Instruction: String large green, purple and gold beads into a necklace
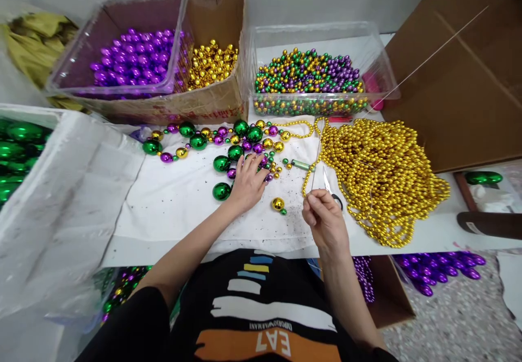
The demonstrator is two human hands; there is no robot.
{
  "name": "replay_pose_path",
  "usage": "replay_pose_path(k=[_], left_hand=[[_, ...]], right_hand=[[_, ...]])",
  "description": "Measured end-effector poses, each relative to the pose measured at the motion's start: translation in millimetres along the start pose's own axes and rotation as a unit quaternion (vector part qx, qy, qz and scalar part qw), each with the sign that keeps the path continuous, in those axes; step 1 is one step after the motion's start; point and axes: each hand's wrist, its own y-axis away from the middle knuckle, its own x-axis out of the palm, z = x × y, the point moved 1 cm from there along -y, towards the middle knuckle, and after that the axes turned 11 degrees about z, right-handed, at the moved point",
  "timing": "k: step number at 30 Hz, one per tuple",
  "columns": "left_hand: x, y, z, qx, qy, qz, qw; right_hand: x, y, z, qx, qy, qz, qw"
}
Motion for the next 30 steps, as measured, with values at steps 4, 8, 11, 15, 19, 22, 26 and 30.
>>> replay_pose_path(k=[4, 8, 11, 15, 19, 22, 26, 30], left_hand=[[5.1, -5.7, -3.3, 0.022, -0.004, 0.020, 1.000], [13.3, -10.3, -3.3, 0.023, 0.025, 0.027, 0.999], [13.7, -11.6, -4.5, 0.024, 0.028, 0.026, 0.999], [-1.7, -11.6, -6.4, 0.013, 0.117, -0.001, 0.993], [-21.0, -11.2, 4.9, -0.094, 0.448, -0.060, 0.887], [-28.1, -8.4, 16.8, -0.137, 0.683, -0.074, 0.714], [-32.8, -1.7, 24.4, -0.135, 0.790, -0.083, 0.592], [-33.8, 2.8, 24.7, -0.129, 0.808, -0.084, 0.568]], right_hand=[[-0.7, 2.2, -1.5, 0.001, 0.009, 0.004, 1.000], [-1.7, 3.7, -3.5, 0.009, 0.004, 0.008, 1.000], [-2.2, 4.2, -3.3, 0.013, -0.003, 0.002, 1.000], [-3.8, 4.6, -1.3, 0.012, -0.002, 0.005, 1.000], [-7.7, 6.5, -4.3, 0.026, 0.085, 0.042, 0.995], [-9.2, 9.4, -10.2, 0.052, 0.159, 0.079, 0.983], [-7.7, 14.2, -15.2, 0.059, 0.202, 0.100, 0.972], [-5.7, 18.2, -16.1, 0.041, 0.213, 0.101, 0.971]])
